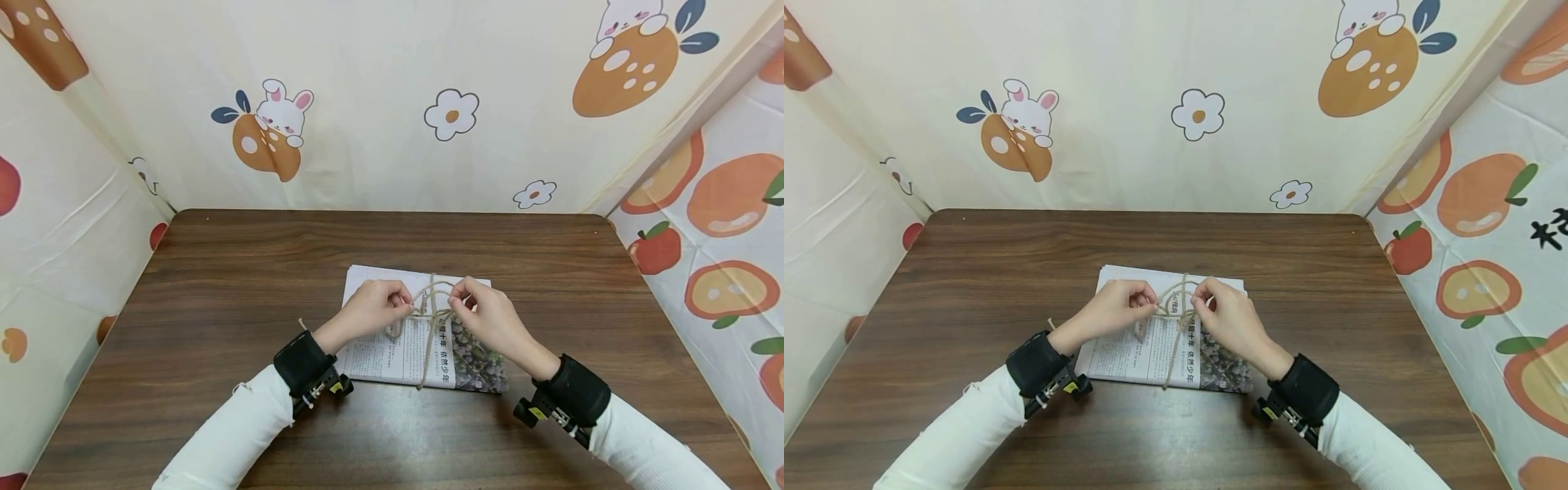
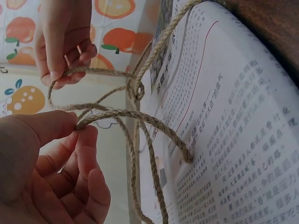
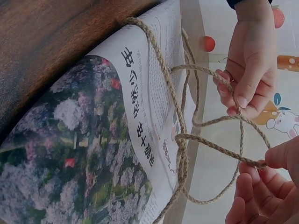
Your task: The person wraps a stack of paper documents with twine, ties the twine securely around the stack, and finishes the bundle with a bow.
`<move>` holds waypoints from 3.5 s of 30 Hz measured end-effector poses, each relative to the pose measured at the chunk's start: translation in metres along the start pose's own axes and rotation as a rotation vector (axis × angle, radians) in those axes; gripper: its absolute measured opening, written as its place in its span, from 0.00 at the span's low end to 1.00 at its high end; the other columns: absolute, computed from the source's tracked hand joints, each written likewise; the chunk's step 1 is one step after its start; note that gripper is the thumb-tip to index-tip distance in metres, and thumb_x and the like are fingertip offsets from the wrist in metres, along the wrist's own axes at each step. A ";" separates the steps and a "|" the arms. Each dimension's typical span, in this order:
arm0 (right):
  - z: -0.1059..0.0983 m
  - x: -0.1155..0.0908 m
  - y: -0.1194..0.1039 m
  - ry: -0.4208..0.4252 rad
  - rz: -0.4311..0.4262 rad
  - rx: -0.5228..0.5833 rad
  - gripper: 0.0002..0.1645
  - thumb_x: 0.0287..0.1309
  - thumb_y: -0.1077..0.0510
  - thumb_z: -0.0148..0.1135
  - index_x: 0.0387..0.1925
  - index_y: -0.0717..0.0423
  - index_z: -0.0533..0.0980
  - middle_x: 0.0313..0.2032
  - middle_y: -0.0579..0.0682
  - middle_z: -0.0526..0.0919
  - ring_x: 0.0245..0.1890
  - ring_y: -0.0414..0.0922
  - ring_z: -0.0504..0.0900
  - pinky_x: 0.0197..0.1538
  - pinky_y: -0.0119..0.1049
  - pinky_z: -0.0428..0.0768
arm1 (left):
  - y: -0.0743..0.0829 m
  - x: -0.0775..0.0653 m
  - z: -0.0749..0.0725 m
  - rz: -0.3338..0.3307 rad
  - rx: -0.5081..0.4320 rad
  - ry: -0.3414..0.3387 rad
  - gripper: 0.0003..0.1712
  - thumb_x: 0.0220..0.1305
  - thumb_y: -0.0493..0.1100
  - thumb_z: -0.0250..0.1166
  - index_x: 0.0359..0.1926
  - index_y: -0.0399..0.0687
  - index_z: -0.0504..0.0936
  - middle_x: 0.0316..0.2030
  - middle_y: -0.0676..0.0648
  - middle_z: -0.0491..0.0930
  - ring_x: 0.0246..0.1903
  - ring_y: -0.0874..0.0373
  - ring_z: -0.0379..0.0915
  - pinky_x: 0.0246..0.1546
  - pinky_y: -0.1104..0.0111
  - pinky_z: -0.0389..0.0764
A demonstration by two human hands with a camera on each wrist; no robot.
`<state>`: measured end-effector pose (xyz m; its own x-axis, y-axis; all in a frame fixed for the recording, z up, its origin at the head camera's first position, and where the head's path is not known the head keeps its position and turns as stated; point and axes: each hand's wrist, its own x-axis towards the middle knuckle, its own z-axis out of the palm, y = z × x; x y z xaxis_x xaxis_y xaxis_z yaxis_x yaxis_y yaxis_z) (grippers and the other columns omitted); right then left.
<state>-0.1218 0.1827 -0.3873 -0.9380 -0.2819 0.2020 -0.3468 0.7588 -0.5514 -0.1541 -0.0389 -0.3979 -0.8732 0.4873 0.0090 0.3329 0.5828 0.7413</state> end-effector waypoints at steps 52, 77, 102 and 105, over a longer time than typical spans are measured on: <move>0.003 0.002 -0.004 -0.019 0.025 0.047 0.02 0.61 0.57 0.54 0.34 0.51 0.72 0.31 0.45 0.78 0.31 0.40 0.75 0.33 0.35 0.69 | -0.010 0.009 0.007 -0.151 0.254 0.033 0.06 0.55 0.47 0.65 0.24 0.55 0.79 0.17 0.57 0.73 0.17 0.62 0.67 0.17 0.71 0.64; 0.002 0.002 -0.003 -0.048 0.147 0.114 0.07 0.64 0.53 0.50 0.33 0.50 0.71 0.27 0.45 0.75 0.27 0.43 0.72 0.30 0.35 0.66 | 0.003 -0.031 0.004 -0.033 -0.005 0.072 0.06 0.58 0.40 0.59 0.29 0.48 0.82 0.23 0.56 0.77 0.18 0.67 0.65 0.24 0.74 0.66; 0.006 0.000 -0.008 -0.015 0.109 0.111 0.03 0.61 0.56 0.56 0.33 0.51 0.73 0.27 0.44 0.77 0.28 0.39 0.75 0.32 0.34 0.70 | 0.014 -0.028 0.032 -0.012 -0.068 0.062 0.03 0.51 0.42 0.66 0.24 0.52 0.80 0.22 0.58 0.76 0.21 0.68 0.68 0.25 0.75 0.69; 0.008 0.000 -0.008 -0.016 0.088 0.121 0.04 0.61 0.56 0.56 0.32 0.51 0.73 0.26 0.43 0.77 0.27 0.38 0.75 0.31 0.33 0.70 | 0.014 -0.026 0.035 -0.011 -0.065 0.076 0.03 0.51 0.42 0.66 0.24 0.52 0.81 0.21 0.58 0.76 0.20 0.68 0.68 0.25 0.75 0.69</move>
<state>-0.1189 0.1720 -0.3890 -0.9642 -0.2275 0.1361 -0.2595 0.7049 -0.6601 -0.1147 -0.0204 -0.4108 -0.9019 0.4290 0.0492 0.3013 0.5436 0.7834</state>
